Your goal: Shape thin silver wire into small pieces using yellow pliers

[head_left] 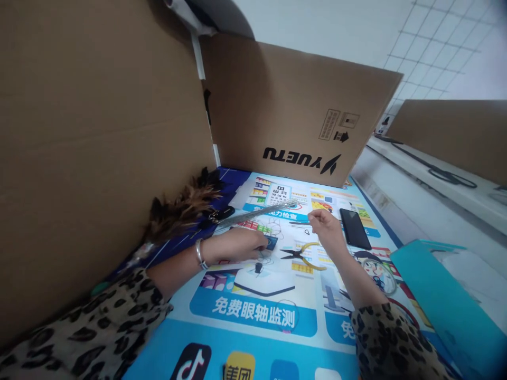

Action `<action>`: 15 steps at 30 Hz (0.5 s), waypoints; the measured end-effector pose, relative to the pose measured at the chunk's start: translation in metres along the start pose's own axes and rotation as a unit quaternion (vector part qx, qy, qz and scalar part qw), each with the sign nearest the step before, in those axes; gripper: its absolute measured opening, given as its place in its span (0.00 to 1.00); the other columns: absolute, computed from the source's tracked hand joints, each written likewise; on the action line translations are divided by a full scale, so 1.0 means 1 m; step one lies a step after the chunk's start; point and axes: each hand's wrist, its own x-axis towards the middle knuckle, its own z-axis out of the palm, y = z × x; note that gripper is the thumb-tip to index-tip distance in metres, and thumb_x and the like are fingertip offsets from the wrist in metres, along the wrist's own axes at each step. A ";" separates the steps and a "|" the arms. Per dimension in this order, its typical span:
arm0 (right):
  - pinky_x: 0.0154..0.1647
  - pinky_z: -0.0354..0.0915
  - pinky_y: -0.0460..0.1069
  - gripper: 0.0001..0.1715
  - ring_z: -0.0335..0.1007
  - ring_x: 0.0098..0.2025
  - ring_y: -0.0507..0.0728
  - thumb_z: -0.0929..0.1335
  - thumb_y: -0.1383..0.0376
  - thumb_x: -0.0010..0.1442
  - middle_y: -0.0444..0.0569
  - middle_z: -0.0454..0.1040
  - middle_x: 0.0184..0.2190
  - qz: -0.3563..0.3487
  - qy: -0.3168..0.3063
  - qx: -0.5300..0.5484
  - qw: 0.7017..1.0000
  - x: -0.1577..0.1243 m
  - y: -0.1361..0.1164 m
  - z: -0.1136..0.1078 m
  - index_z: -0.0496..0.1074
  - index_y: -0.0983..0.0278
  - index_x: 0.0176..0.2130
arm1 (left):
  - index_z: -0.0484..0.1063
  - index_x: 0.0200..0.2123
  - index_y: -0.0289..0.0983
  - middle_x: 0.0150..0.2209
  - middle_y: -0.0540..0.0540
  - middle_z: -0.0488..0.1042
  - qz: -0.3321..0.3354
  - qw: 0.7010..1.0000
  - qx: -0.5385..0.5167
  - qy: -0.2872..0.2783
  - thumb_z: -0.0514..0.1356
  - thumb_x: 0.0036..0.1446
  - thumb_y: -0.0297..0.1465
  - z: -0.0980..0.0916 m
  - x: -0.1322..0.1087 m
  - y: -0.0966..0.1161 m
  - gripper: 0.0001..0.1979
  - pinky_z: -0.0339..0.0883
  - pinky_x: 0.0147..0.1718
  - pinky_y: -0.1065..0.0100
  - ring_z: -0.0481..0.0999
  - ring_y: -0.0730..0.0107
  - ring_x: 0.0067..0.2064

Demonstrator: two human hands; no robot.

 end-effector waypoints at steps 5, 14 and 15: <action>0.26 0.56 0.44 0.09 0.60 0.24 0.50 0.61 0.60 0.54 0.41 0.67 0.23 -0.025 -0.070 -0.170 0.983 -0.002 0.012 0.003 0.67 0.61 0.31 | 0.70 0.32 0.38 0.31 0.48 0.72 -0.005 0.999 -0.049 -0.018 0.56 0.50 0.36 0.000 -0.001 -0.007 0.09 0.55 0.28 0.72 0.69 0.68 0.31; 0.30 0.55 0.45 0.13 0.63 0.31 0.51 0.58 0.60 0.57 0.46 0.69 0.30 -0.075 -0.275 -0.377 0.881 -0.006 0.004 0.005 0.69 0.61 0.31 | 0.70 0.34 0.38 0.30 0.49 0.72 0.006 0.997 -0.070 -0.039 0.57 0.49 0.35 0.002 0.001 -0.018 0.10 0.53 0.26 0.73 0.67 0.70 0.29; 0.31 0.55 0.45 0.13 0.63 0.32 0.52 0.58 0.59 0.57 0.46 0.69 0.32 -0.077 -0.294 -0.389 0.869 -0.005 0.001 0.003 0.69 0.60 0.32 | 0.70 0.34 0.39 0.30 0.50 0.72 0.014 0.996 -0.077 -0.041 0.57 0.49 0.35 0.003 0.001 -0.020 0.09 0.54 0.26 0.73 0.67 0.70 0.29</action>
